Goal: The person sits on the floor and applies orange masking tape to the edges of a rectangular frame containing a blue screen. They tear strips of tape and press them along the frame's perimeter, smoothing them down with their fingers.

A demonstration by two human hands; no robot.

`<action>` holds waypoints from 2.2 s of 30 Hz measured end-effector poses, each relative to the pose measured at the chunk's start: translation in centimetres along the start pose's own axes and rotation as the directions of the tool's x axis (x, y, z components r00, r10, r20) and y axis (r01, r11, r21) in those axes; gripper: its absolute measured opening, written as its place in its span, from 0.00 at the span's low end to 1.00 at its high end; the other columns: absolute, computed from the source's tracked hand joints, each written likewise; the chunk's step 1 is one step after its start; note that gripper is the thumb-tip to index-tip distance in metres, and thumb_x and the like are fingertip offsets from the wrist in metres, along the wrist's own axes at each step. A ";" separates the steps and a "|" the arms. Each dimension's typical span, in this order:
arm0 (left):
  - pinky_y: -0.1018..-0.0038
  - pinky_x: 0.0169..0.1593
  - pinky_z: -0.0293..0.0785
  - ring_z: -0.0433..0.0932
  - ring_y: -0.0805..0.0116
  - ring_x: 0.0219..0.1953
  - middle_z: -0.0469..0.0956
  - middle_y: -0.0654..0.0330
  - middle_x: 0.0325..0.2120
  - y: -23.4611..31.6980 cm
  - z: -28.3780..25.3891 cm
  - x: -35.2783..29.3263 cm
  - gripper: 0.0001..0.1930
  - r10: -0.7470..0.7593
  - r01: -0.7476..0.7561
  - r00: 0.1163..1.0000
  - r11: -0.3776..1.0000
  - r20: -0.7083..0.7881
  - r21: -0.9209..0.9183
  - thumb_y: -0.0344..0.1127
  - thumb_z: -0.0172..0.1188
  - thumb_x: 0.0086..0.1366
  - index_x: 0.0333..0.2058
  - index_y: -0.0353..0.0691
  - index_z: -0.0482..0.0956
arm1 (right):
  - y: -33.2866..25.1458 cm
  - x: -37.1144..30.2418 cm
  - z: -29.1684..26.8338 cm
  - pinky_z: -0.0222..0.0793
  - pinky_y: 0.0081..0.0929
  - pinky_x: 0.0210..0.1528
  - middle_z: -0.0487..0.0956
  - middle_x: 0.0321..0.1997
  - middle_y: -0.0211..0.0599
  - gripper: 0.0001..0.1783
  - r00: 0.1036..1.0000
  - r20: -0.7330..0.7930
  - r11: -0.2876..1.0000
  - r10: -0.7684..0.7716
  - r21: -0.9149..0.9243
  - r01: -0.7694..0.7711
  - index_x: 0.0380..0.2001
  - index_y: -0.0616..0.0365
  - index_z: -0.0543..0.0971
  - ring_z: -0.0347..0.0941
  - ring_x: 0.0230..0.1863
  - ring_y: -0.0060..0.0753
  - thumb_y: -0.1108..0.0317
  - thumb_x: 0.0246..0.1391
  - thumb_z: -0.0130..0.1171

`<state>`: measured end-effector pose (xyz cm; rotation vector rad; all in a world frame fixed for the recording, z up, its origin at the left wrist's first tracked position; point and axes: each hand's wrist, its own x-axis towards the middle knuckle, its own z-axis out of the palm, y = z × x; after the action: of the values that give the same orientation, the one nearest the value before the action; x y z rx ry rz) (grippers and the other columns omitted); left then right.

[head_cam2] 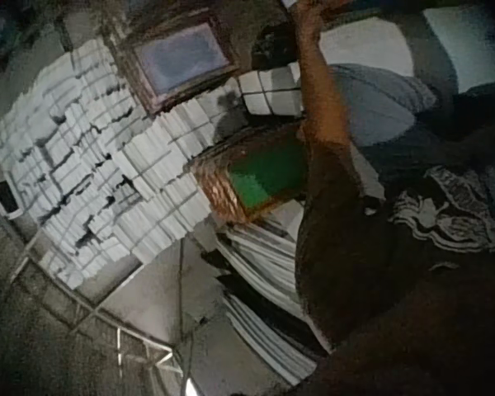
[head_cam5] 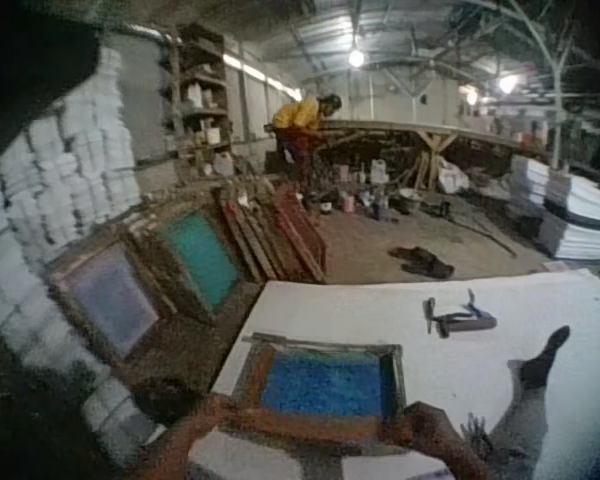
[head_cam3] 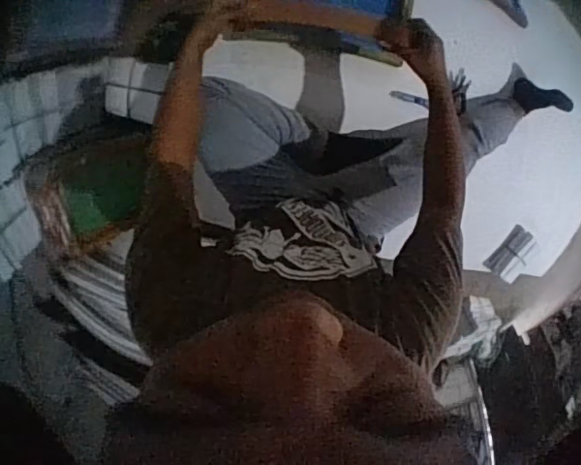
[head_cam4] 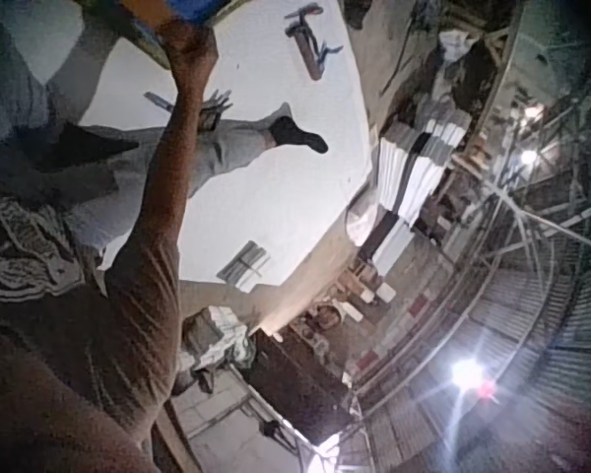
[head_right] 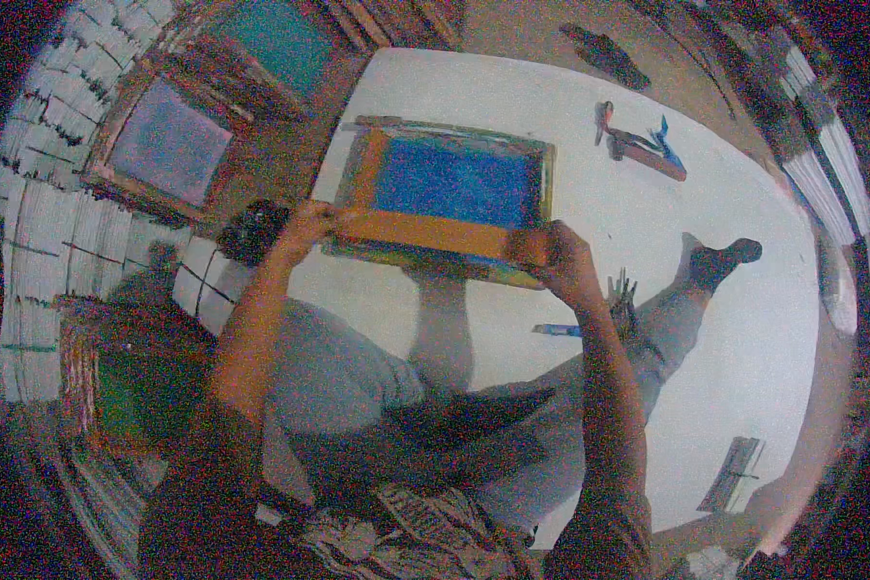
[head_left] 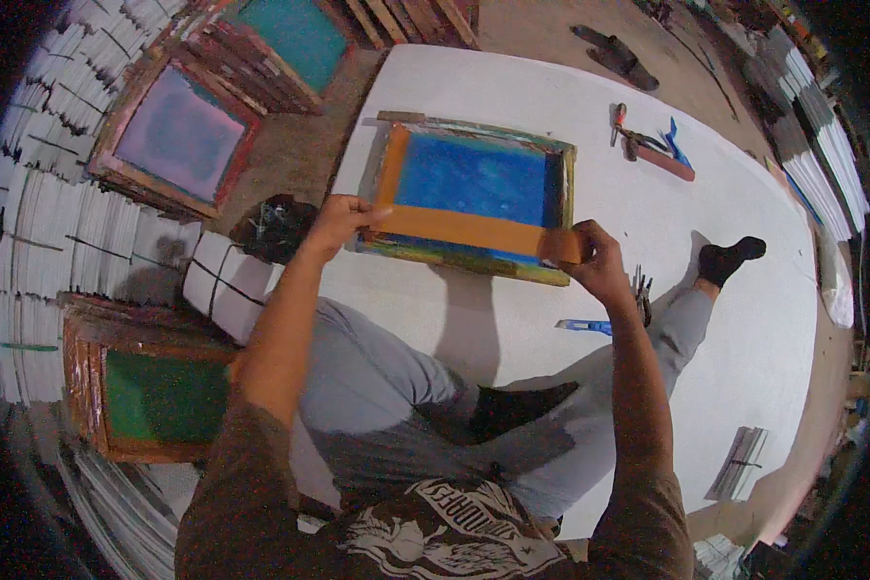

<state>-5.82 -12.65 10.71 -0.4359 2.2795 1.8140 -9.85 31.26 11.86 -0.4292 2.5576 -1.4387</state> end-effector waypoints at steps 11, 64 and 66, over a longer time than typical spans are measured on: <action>0.75 0.33 0.72 0.78 0.74 0.25 0.82 0.61 0.24 -7.1 -2.5 2.2 0.21 0.011 -0.004 0.999 0.987 -0.044 0.160 0.48 0.76 0.55 0.29 0.33 0.84 | 4.4 -1.3 -4.2 0.77 0.45 0.50 0.84 0.45 0.38 0.28 0.967 0.187 0.665 0.171 -0.747 0.027 0.48 0.46 0.81 0.82 0.43 0.50 0.43 0.48 0.69; 0.71 0.35 0.76 0.80 0.71 0.27 0.84 0.56 0.25 -10.8 -1.9 -0.8 0.20 -0.043 0.050 0.999 0.835 -0.027 0.548 0.46 0.77 0.53 0.31 0.32 0.87 | 11.5 -8.5 -2.5 0.78 0.45 0.43 0.83 0.41 0.43 0.32 0.989 0.121 0.817 0.085 -0.577 0.000 0.46 0.53 0.77 0.81 0.43 0.51 0.57 0.37 0.78; 0.71 0.35 0.76 0.80 0.71 0.27 0.84 0.56 0.24 -11.7 -2.2 -0.8 0.19 -0.031 0.034 0.999 0.910 -0.016 0.412 0.46 0.77 0.53 0.31 0.32 0.87 | 9.6 -8.7 -1.9 0.76 0.43 0.46 0.83 0.42 0.42 0.32 0.978 0.095 0.845 0.187 -0.524 -0.110 0.46 0.53 0.79 0.80 0.45 0.51 0.58 0.35 0.79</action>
<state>-0.99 -17.11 0.76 -0.4025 2.5518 1.2593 -3.74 40.38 4.76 -0.3729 2.7587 -0.6217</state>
